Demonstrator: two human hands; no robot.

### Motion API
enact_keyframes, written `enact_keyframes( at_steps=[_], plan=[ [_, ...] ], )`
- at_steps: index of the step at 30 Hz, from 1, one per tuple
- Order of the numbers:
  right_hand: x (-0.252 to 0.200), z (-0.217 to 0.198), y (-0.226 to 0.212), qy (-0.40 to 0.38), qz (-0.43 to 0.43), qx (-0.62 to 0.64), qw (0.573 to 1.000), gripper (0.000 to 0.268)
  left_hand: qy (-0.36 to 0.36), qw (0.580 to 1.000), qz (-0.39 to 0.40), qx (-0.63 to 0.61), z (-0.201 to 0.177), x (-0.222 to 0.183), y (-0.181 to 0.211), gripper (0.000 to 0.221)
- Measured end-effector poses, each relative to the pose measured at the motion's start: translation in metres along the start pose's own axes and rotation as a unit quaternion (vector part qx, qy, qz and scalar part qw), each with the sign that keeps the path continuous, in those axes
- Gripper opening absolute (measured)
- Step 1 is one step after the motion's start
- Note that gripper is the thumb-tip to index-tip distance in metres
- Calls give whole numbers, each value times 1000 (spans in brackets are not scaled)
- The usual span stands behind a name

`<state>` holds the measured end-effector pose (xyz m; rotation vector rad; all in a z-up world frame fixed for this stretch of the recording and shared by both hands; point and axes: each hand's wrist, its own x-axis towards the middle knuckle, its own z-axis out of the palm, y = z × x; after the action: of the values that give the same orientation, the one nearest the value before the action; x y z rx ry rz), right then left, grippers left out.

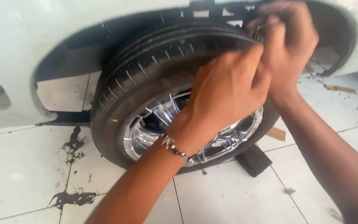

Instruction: Cleaning a chrome car wheel rim with a cloth and hands.

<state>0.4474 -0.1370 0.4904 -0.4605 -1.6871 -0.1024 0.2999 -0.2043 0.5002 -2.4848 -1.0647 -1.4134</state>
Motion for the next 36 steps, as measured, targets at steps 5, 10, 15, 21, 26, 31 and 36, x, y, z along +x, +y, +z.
enact_keyframes(
  at_steps=[5,10,15,21,26,31,36],
  plan=[
    [12,-2,32,94,105,170,975,20,151,988,24,26,-5,44,-29,20],
    [-12,31,84,-4,18,-187,982,21,128,959,-10,253,-10,11,-109,43],
    [4,50,36,-107,91,-272,952,30,96,951,-33,292,-19,-13,-125,61],
    [-4,51,41,-80,14,-253,964,29,117,953,-20,280,-17,-20,-122,56],
    [-10,53,44,-50,-2,-246,968,25,133,946,-22,295,-11,-19,-124,54],
    [-19,52,64,-65,-18,-261,963,25,127,938,-28,322,-6,-21,-132,57],
    [-19,51,68,-92,15,-282,955,36,142,938,-26,314,-5,-23,-131,58]
  ],
)
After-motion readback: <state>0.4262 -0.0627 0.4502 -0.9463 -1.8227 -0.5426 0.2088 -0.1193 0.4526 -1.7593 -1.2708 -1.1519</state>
